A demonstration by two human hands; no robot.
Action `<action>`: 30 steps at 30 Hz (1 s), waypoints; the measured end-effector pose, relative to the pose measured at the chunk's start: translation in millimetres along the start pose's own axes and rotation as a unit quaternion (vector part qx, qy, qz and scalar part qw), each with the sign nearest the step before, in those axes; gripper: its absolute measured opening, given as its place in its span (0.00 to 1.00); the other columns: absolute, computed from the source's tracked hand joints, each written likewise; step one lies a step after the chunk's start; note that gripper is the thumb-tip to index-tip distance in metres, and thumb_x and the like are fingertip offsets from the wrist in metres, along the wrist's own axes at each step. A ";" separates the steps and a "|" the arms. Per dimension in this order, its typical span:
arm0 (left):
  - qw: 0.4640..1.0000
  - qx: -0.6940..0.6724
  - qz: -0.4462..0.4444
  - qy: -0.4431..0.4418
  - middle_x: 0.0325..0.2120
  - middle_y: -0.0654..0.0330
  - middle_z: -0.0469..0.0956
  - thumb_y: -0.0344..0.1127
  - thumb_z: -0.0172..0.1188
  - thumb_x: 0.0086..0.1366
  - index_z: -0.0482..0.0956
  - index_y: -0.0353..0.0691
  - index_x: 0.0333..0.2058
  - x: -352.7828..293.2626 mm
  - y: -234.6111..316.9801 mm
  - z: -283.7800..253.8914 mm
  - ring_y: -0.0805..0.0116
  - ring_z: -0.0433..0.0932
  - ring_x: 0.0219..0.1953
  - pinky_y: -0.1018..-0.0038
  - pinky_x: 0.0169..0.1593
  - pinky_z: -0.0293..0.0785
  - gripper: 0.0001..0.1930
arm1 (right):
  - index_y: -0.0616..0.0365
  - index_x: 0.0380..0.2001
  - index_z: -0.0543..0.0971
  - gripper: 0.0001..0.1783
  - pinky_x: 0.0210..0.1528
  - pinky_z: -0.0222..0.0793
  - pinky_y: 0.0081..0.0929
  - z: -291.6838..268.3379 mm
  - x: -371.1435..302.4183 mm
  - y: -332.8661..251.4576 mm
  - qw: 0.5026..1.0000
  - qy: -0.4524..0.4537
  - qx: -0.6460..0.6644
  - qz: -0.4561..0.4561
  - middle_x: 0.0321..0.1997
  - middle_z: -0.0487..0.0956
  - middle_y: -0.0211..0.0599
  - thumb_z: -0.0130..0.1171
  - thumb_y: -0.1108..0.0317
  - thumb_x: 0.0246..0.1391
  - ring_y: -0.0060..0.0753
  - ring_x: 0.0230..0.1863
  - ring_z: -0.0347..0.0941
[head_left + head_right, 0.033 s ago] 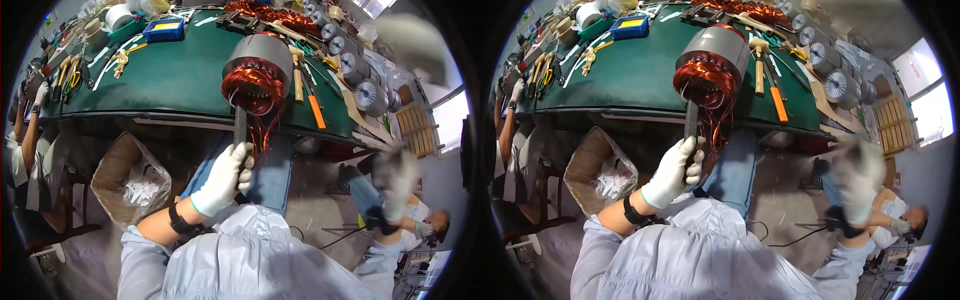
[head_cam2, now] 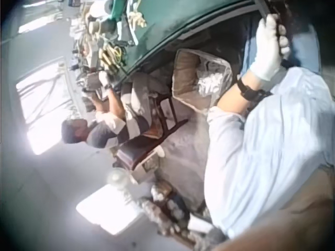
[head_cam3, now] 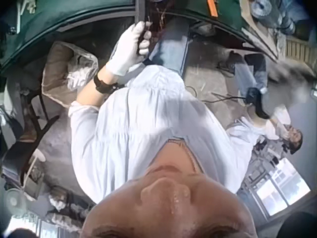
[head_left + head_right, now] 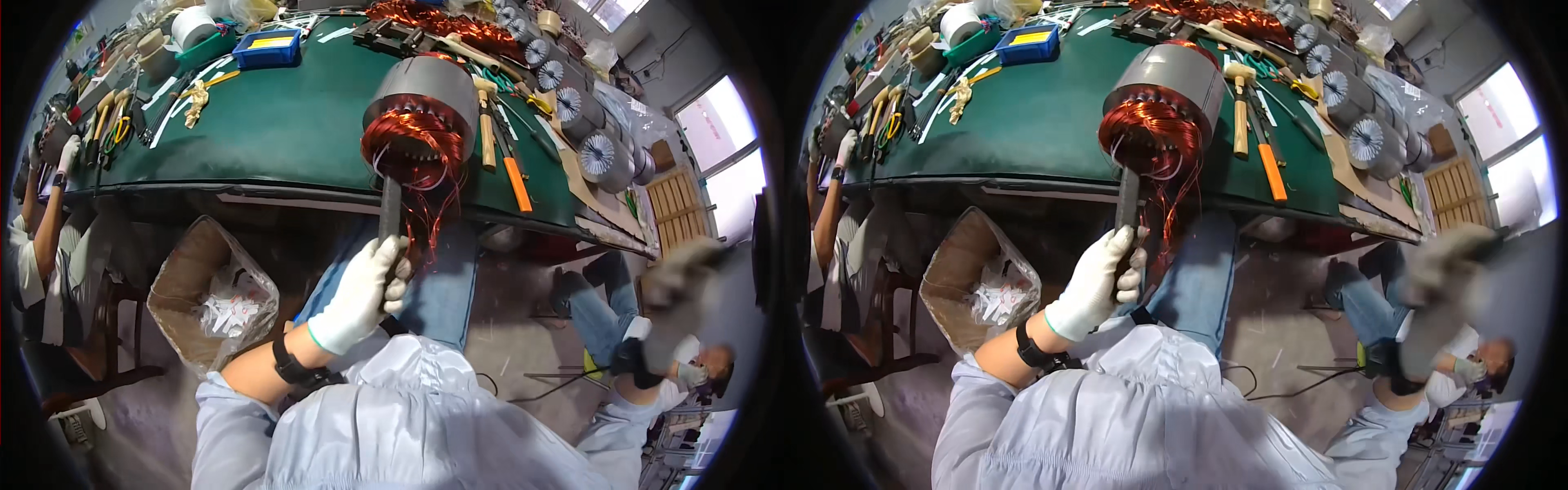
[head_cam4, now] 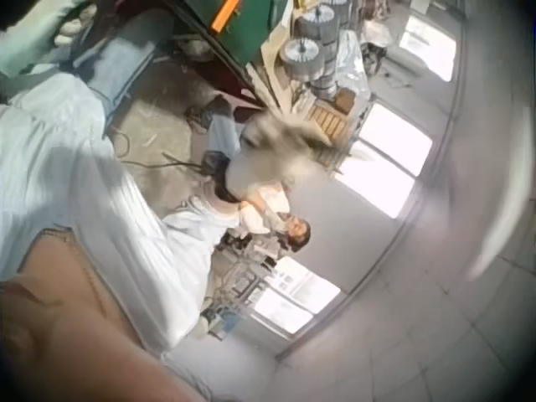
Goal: Assembling the copper coil and stator of an electric motor using a mallet and small hand tools.
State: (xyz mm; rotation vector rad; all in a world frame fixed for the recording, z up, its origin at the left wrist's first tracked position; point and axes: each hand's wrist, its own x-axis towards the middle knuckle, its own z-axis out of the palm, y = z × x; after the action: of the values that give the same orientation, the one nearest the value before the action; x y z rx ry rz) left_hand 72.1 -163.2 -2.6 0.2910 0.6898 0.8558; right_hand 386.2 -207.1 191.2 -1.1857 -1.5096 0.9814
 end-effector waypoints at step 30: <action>0.355 0.649 0.673 -0.004 0.56 0.51 0.72 0.34 0.73 0.44 0.75 0.40 0.58 76.4 -0.3 89.9 0.47 0.69 0.63 0.45 0.65 0.62 0.37 | 0.64 0.64 0.72 0.35 0.68 0.63 0.42 -48.6 149.3 98.1 0.774 0.315 -0.538 -0.109 0.62 0.76 0.51 0.65 0.52 0.62 0.43 0.66 0.70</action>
State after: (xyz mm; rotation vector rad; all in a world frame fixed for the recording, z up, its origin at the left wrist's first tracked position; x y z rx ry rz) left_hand 166.9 -101.4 31.1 2.6745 0.9256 1.6288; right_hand 442.5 -38.9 138.0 -1.7888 -1.5518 -0.5858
